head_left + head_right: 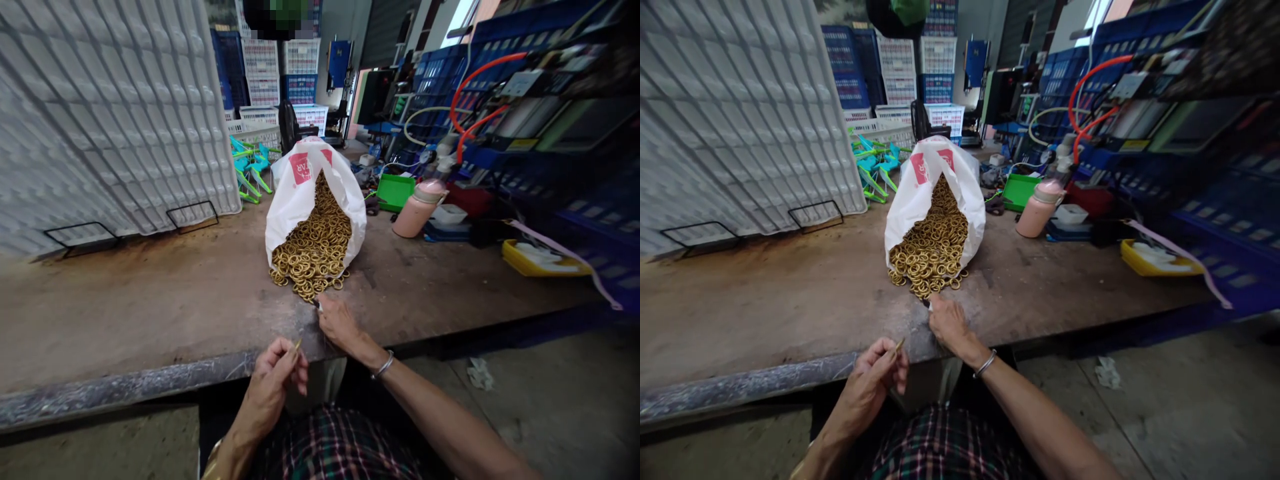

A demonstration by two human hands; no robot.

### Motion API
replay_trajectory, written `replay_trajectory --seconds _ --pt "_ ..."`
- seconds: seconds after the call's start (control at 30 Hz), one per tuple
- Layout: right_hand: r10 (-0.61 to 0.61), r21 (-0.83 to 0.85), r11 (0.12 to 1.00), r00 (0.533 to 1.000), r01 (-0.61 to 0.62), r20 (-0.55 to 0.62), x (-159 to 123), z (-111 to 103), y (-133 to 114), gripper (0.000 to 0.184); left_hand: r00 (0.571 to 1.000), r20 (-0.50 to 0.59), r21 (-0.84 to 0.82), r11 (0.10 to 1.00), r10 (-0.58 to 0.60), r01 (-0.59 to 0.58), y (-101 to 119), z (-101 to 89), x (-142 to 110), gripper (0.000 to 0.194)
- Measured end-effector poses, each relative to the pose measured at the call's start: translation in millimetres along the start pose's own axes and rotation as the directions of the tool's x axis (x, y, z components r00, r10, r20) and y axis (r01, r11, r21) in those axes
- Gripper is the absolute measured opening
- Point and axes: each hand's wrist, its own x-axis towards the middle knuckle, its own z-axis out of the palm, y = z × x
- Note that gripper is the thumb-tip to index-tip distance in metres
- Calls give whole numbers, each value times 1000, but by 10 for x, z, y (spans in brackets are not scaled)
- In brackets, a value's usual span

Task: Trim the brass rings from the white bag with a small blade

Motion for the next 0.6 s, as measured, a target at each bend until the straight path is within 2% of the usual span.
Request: replay_trajectory --seconds 0.13,0.3,0.47,0.6 --pt "80 82 994 982 -67 -173 220 -13 142 20 989 -128 -198 979 -69 43 4 6 97 25" --pt "179 29 984 974 -177 -140 357 27 174 22 985 -106 -353 932 -134 88 0 -29 169 21" --pt "177 -4 984 973 -180 -150 367 57 189 20 976 -63 -487 860 -207 151 -27 -35 187 18" --pt "157 82 986 970 -143 -188 356 56 219 21 967 -106 -469 869 -233 158 -50 4 188 23"
